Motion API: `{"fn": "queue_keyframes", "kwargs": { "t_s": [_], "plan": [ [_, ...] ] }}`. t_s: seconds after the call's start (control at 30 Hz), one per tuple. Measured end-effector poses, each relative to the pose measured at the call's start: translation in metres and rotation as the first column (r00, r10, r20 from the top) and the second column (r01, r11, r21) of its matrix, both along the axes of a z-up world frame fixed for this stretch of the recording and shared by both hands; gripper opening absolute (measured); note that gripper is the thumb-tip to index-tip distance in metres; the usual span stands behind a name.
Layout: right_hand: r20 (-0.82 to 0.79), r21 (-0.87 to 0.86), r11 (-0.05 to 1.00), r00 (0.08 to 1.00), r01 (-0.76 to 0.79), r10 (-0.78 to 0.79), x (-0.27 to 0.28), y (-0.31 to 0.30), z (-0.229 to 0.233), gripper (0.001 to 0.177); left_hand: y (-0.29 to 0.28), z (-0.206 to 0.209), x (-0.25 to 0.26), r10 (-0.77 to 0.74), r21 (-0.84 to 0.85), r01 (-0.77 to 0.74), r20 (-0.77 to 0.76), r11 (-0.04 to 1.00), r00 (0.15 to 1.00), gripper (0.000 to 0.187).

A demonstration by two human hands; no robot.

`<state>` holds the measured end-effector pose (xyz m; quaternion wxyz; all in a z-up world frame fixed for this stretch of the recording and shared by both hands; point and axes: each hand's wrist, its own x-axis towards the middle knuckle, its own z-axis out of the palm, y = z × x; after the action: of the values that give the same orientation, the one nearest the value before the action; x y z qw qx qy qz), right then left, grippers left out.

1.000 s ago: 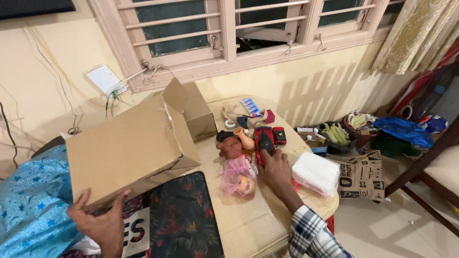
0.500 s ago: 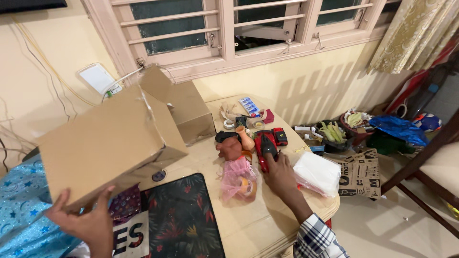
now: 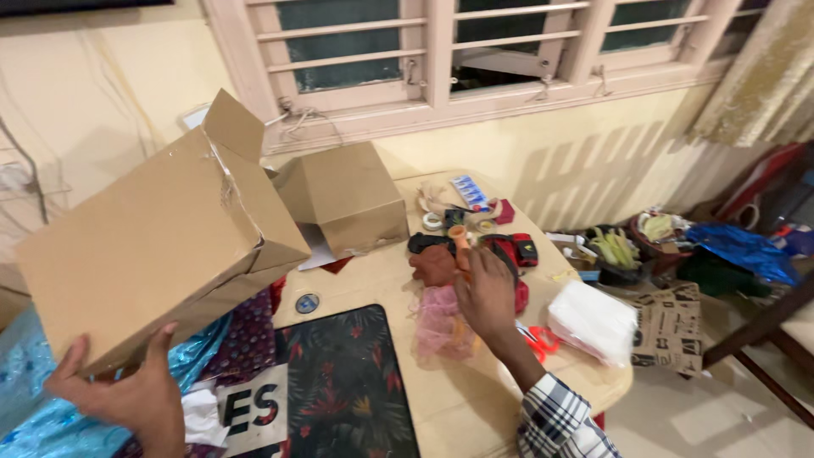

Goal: The person assembles a small cardboard box on a table. They fold the flaps, tuck the tabs, and press the edges to form the box shape. The person then picks up a larger cardboard box and places it on the table.

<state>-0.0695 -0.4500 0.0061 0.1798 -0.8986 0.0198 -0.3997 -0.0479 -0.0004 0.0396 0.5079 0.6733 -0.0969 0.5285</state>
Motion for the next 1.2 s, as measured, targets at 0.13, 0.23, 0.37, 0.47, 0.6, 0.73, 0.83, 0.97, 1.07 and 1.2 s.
{"fn": "queue_keyframes", "kwargs": {
  "t_s": [0.13,0.23,0.37,0.47,0.6,0.73,0.83,0.97,1.07,1.2],
  "plan": [
    [-0.009,-0.045,0.986,0.987,-0.163,0.163,0.04,0.056,0.019,0.055,0.029,-0.019,0.012,0.079,-0.03,-0.078,0.009,0.996,0.997,0.082],
    [-0.175,-0.113,0.988,0.981,-0.105,0.084,0.085,0.104,0.037,0.084,0.056,-0.032,0.021,0.153,-0.015,-0.153,-0.001,0.988,0.988,0.087],
    [-0.319,-0.066,0.997,0.948,-0.038,0.015,0.144,0.146,0.054,0.112,0.078,-0.043,0.031,0.033,-0.15,-0.034,-0.009,0.988,0.999,0.083],
    [-0.344,-0.123,0.992,0.939,-0.025,-0.019,0.179,0.16,0.057,0.119,0.089,-0.041,0.03,-0.038,-0.219,0.037,0.001,0.975,0.999,0.079],
    [-0.367,-0.195,0.981,0.928,-0.016,-0.058,0.213,0.173,0.029,0.097,0.106,-0.038,0.028,0.052,-0.213,-0.069,-0.08,0.975,0.995,0.078],
    [-0.243,-0.241,0.97,0.965,0.04,-0.1,0.235,0.168,0.001,0.063,0.114,-0.037,0.03,0.085,-0.199,-0.097,-0.068,0.975,0.994,0.078],
    [-0.212,-0.163,0.986,0.975,0.036,-0.07,0.247,0.149,-0.002,0.059,0.117,-0.039,0.029,0.078,-0.2,-0.092,-0.075,0.976,0.994,0.079],
    [-0.083,-0.058,0.995,0.993,0.083,-0.088,0.235,0.107,0.02,0.031,0.115,-0.037,0.028,0.034,-0.205,-0.045,-0.057,0.978,0.998,0.081],
    [0.017,0.135,0.989,0.998,0.056,-0.059,0.212,0.071,0.055,0.012,0.113,-0.035,0.027,0.041,-0.196,-0.055,-0.072,0.979,0.997,0.081],
    [0.3,0.218,0.975,0.954,-0.045,-0.023,0.179,0.042,0.093,0.007,0.112,-0.034,0.025,-0.001,-0.229,-0.012,-0.057,0.973,0.998,0.081]
  ]
}}
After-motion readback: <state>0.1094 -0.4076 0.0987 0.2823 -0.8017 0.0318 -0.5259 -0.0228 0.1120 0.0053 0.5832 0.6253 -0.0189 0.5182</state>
